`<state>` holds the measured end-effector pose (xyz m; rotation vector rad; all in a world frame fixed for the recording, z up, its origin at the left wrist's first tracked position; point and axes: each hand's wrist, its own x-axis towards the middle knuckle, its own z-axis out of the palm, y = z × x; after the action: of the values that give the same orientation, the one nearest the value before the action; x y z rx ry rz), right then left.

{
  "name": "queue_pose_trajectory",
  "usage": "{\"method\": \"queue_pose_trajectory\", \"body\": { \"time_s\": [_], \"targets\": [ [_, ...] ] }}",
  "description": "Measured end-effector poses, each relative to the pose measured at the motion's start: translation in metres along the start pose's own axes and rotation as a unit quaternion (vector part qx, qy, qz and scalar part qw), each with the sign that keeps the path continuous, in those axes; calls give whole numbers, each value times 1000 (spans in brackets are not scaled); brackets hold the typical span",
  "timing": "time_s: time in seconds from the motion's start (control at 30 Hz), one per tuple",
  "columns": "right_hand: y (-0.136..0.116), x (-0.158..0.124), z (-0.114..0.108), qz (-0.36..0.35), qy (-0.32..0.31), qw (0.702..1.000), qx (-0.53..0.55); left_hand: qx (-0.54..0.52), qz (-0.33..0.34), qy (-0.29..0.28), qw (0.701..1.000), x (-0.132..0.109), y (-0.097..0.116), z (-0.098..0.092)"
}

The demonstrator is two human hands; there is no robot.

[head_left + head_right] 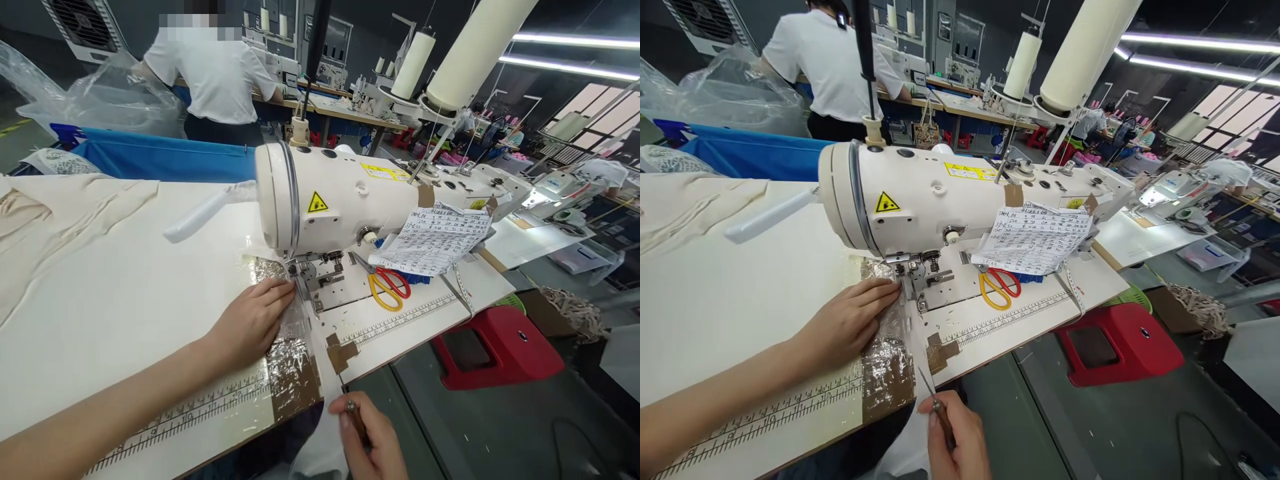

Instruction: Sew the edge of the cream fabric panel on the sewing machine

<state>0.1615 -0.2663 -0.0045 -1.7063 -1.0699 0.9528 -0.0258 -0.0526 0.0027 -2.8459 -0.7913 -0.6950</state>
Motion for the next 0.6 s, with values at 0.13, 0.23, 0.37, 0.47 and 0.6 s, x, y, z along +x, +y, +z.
{"method": "queue_pose_trajectory", "body": {
  "time_s": [0.13,0.23,0.37,0.47,0.6],
  "targets": [
    [0,5,13,61,23,982,179,-15,12,-11,1000,6,-11,-2],
    [4,3,29,151,18,924,351,-28,18,-9,999,7,-15,-3],
    [8,-5,40,199,-1,907,372,-32,36,-6,999,3,-15,-1],
    [4,-6,34,142,19,960,239,-23,27,-11,999,3,-11,-1],
    [-7,2,22,51,59,994,78,4,10,-9,1000,11,-5,-4]
  ]
}}
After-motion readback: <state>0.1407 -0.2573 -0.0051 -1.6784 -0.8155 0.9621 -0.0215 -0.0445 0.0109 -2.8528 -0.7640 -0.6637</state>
